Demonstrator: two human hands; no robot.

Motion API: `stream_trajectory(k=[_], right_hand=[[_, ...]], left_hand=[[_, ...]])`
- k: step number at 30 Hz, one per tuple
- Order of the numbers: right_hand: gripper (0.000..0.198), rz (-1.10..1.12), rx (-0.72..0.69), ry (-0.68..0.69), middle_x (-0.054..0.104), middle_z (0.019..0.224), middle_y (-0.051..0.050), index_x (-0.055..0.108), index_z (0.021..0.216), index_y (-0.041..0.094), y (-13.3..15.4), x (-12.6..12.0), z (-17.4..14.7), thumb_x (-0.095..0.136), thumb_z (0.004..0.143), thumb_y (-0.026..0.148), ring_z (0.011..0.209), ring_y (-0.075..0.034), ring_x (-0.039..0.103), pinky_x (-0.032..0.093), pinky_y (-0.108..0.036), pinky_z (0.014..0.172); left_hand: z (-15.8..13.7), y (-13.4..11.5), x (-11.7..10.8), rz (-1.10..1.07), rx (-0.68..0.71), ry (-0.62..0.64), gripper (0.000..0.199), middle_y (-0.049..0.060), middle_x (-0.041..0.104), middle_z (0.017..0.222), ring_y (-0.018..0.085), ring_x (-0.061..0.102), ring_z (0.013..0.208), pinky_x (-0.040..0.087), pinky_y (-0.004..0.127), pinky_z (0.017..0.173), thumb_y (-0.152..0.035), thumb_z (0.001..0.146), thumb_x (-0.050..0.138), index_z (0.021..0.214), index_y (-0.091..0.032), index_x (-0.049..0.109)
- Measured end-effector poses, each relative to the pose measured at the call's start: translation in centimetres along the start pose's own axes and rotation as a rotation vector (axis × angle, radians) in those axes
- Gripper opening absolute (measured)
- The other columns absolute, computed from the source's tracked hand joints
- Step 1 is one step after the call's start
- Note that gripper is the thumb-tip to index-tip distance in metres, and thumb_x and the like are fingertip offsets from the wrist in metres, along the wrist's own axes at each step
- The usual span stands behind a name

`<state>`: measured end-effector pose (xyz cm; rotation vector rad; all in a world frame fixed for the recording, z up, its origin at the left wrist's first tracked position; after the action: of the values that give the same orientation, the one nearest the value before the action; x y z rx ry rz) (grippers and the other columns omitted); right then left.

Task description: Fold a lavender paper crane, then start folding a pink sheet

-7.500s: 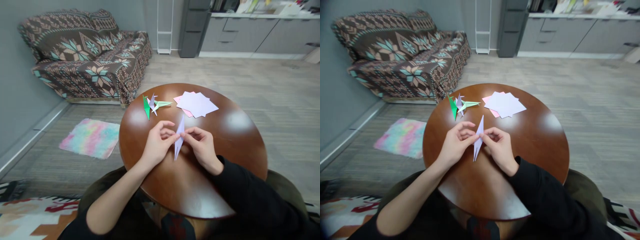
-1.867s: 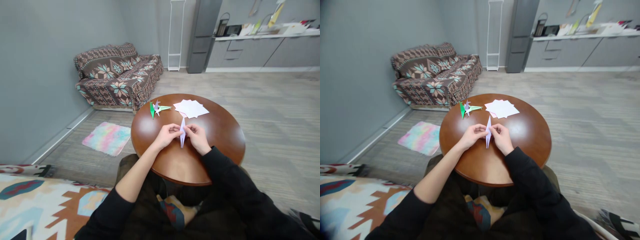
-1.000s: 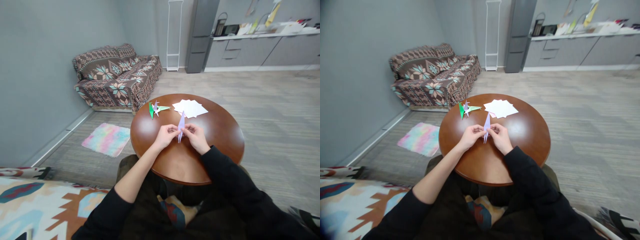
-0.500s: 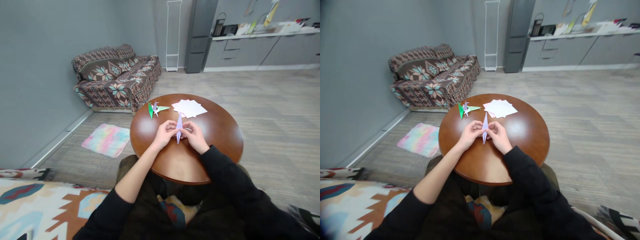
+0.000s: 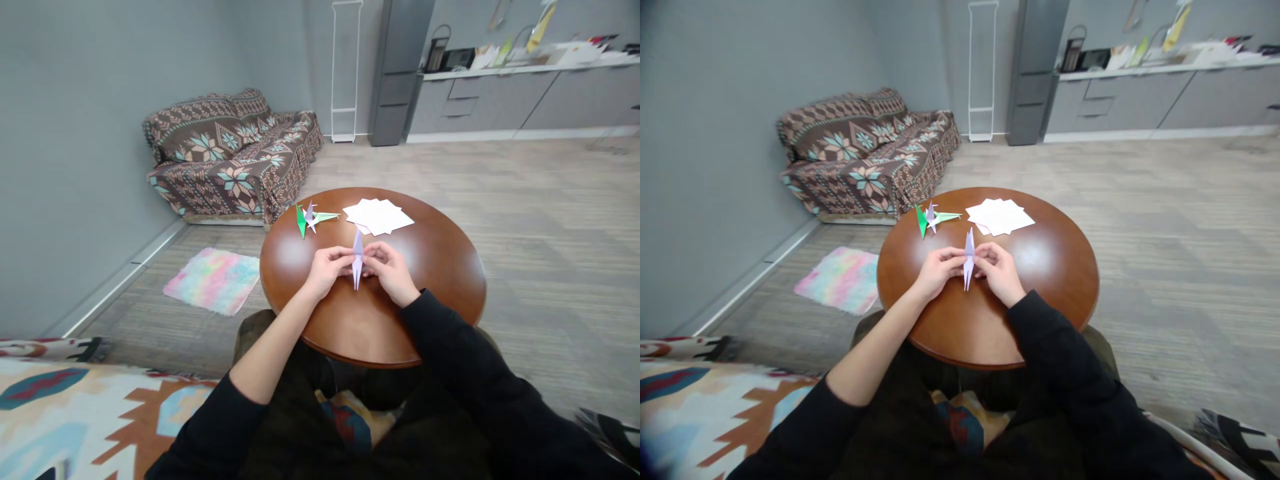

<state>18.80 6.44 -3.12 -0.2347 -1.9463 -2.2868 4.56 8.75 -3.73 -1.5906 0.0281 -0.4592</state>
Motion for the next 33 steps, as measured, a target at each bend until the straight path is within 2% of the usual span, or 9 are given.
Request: stream_trajectory(k=[3, 9, 16, 23, 33], right_hand=[[0.031, 0.019, 0.006, -0.004, 0.071, 0.074, 0.001, 0.068, 0.087, 0.022, 0.0, 0.0, -0.1, 0.085, 0.071, 0.041, 0.060, -0.014, 0.066, 0.056, -0.026, 0.052], [0.031, 0.045, 0.021, -0.015, 0.072, 0.076, 0.000, 0.071, 0.088, 0.021, -0.1, -0.1, -0.2, 0.086, 0.070, 0.041, 0.062, -0.015, 0.068, 0.057, -0.027, 0.053], [0.030, 0.062, 0.012, -0.025, 0.074, 0.079, -0.001, 0.074, 0.084, 0.021, -0.1, -0.1, -0.1, 0.088, 0.069, 0.043, 0.064, -0.016, 0.069, 0.059, -0.029, 0.056], [0.027, 0.060, -0.011, -0.039, 0.076, 0.082, -0.003, 0.074, 0.080, 0.021, -0.1, -0.4, 0.0, 0.087, 0.070, 0.042, 0.067, -0.017, 0.069, 0.060, -0.031, 0.060], [0.036, 0.074, 0.029, -0.013, 0.070, 0.069, 0.002, 0.067, 0.082, 0.021, -0.1, 0.1, -0.1, 0.089, 0.068, 0.045, 0.057, -0.014, 0.065, 0.057, -0.028, 0.053]], left_hand=[[0.0, 0.0, 0.0, -0.019, -0.015, 0.001, 0.036, 0.006, 0.077, 0.082, 0.017, 0.073, 0.071, 0.062, 0.033, 0.072, -0.034, 0.062, 0.093, 0.086, -0.012, 0.076], [-0.1, 0.0, 0.2, -0.038, -0.004, 0.028, 0.042, 0.004, 0.077, 0.087, 0.017, 0.074, 0.074, 0.061, 0.030, 0.070, -0.032, 0.064, 0.092, 0.097, -0.015, 0.072], [-0.2, -0.6, 0.6, -0.055, 0.019, 0.055, 0.034, 0.004, 0.075, 0.084, 0.016, 0.072, 0.073, 0.062, 0.031, 0.071, -0.030, 0.065, 0.090, 0.087, -0.015, 0.070], [-0.4, -1.1, 1.0, -0.062, 0.036, 0.073, 0.032, 0.005, 0.074, 0.083, 0.019, 0.072, 0.076, 0.063, 0.035, 0.071, -0.035, 0.070, 0.086, 0.088, -0.014, 0.071], [0.0, -0.7, 0.4, 0.005, 0.074, 0.018, 0.037, 0.002, 0.073, 0.080, 0.014, 0.069, 0.071, 0.061, 0.031, 0.073, -0.037, 0.067, 0.092, 0.084, -0.014, 0.070]])
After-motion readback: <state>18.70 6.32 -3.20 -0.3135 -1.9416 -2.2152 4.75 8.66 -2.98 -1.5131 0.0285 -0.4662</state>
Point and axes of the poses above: each hand's wrist, its own z-axis towards the middle knuckle, its own x-axis out of the palm, y = z × x, the point moved 9 cm from there along z, towards the middle knuckle
